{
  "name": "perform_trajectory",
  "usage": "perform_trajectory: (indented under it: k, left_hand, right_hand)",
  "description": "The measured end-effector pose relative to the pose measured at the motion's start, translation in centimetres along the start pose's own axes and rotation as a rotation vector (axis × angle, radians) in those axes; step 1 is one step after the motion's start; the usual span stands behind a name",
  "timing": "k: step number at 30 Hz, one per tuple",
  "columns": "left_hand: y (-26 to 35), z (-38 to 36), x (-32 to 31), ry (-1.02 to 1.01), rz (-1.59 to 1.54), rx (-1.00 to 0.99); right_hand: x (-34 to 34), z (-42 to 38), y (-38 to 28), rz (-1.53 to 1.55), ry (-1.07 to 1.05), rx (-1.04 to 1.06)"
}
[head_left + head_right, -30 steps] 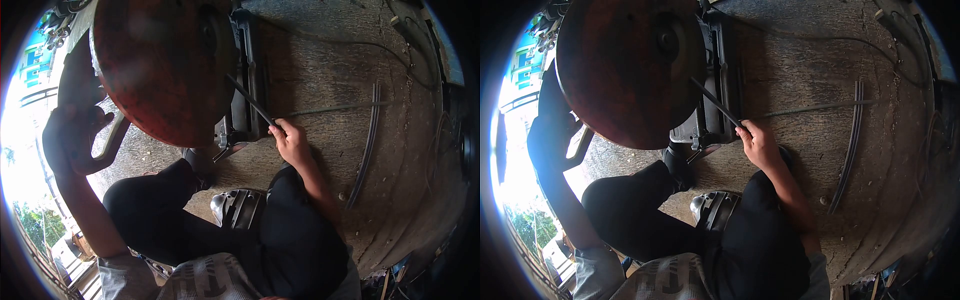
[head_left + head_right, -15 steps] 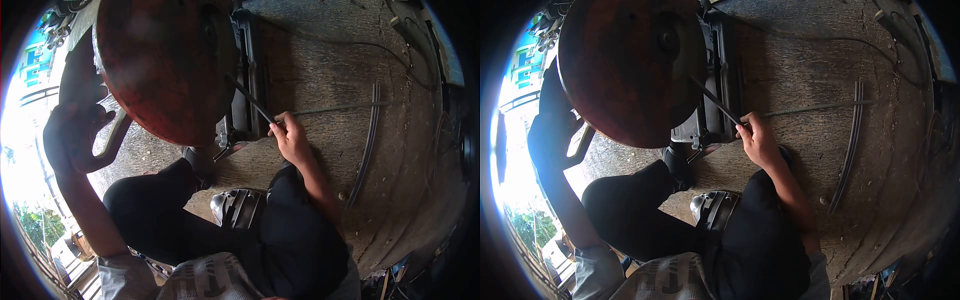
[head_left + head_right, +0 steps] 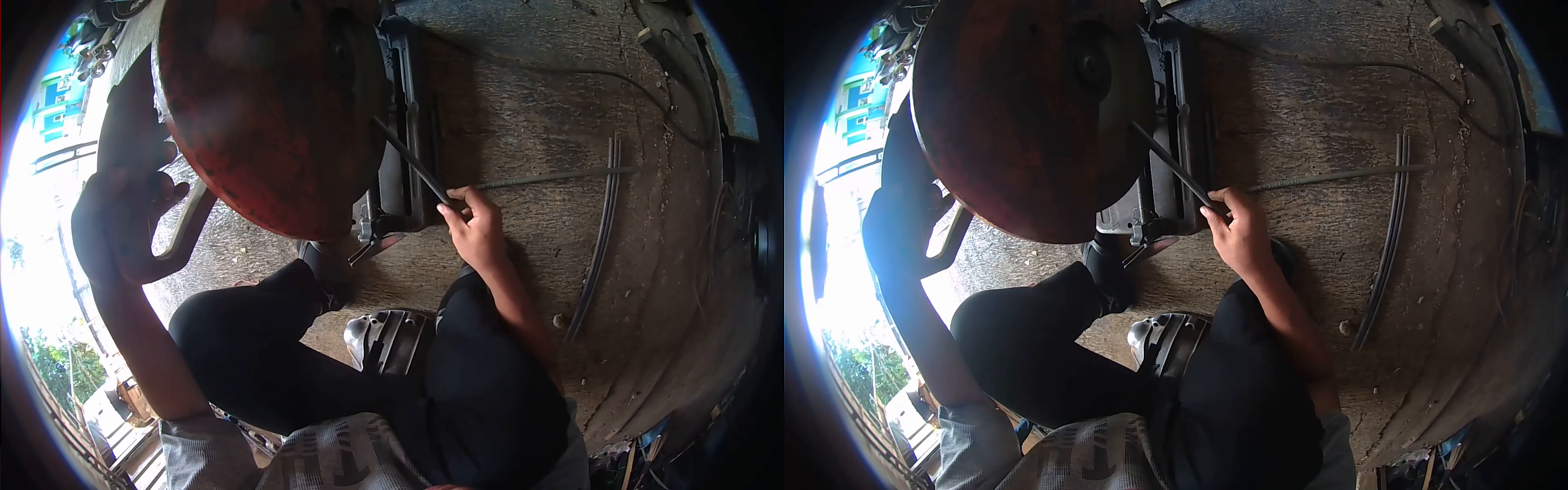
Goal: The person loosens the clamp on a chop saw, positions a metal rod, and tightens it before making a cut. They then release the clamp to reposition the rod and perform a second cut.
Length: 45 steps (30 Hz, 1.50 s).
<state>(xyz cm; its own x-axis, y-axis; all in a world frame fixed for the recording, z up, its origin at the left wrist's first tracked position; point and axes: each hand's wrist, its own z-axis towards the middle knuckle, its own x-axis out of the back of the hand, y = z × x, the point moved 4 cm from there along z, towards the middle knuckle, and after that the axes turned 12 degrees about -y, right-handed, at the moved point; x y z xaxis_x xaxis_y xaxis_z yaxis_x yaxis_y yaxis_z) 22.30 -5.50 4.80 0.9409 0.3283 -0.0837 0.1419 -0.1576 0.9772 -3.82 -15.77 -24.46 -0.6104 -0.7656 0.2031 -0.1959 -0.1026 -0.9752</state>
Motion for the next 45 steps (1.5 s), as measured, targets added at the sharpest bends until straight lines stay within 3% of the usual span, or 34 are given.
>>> perform_trajectory:
  k: [5, 7, 9, 11, 13, 20, 22, 26, 28, 29, 31, 32, 33, 35, 39, 45]
  left_hand:
    - [0.2, 0.0, 0.7, -0.017, 0.051, 0.009]
    - [0.0, -0.1, 3.1, 0.168, -0.039, 0.208]
    - [-0.3, -0.3, 4.0, 0.197, -0.04, 0.191]
    - [-0.6, -0.7, 4.0, 0.228, -0.04, 0.175]
    - [-0.3, -0.4, 1.2, 0.147, 0.095, 0.006]
    - [0.2, -0.2, 0.5, 0.101, 0.044, -0.006]
    - [-0.3, -0.6, 3.8, 0.321, -0.003, 0.189]
    - [-0.6, 0.0, 3.2, 0.181, -0.087, 0.175]
    - [-0.9, -0.4, 3.8, 0.262, 0.701, 0.285]
    - [-0.6, -0.2, 3.6, 0.265, 0.684, 0.263]
    - [-0.2, 0.3, 2.5, 0.185, 0.046, 0.207]
    - [-0.4, 0.2, 3.2, 0.146, 0.379, 0.252]
    - [-0.7, 0.1, 3.1, 0.13, 0.7, 0.158]
    - [-1.5, -0.4, 4.5, 0.319, 0.065, 0.321]
    - [0.0, 0.4, 2.3, 0.2, -0.041, 0.197]
    - [0.2, 0.4, 2.3, 0.156, -0.014, 0.185]
  right_hand:
    - [-0.1, -0.2, 0.5, 0.045, -0.019, -0.105]
    - [-0.2, -0.2, 0.5, 0.05, -0.042, -0.13]
    - [-0.1, -0.1, 0.4, 0.036, -0.014, -0.039]
    - [-0.1, -0.1, 0.2, 0.023, -0.044, -0.076]
    - [-0.1, -0.1, 0.3, 0.009, -0.073, -0.113]
    - [0.1, 0.1, 0.0, 0.034, -0.179, -0.158]
    - [0.1, 0.1, -0.1, 0.034, -0.235, -0.209]
    - [0.9, -0.5, -1.0, 0.105, -0.175, -0.175]
    - [2.5, -1.2, -2.1, 0.126, -0.191, -0.191]
    - [3.6, -1.7, -2.8, 0.101, -0.186, -0.181]
    - [5.5, -3.0, -4.1, 0.151, -0.248, -0.15]
    - [6.7, -3.9, -4.6, 0.118, -0.242, -0.135]
    - [8.5, -4.7, -5.9, 0.193, -0.286, -0.116]
    - [9.7, -5.9, -7.8, 0.267, -0.338, -0.101]
    - [11.6, -7.3, -11.7, 0.232, -0.336, -0.054]
    - [12.2, -8.6, -16.9, 0.302, -0.293, 0.008]
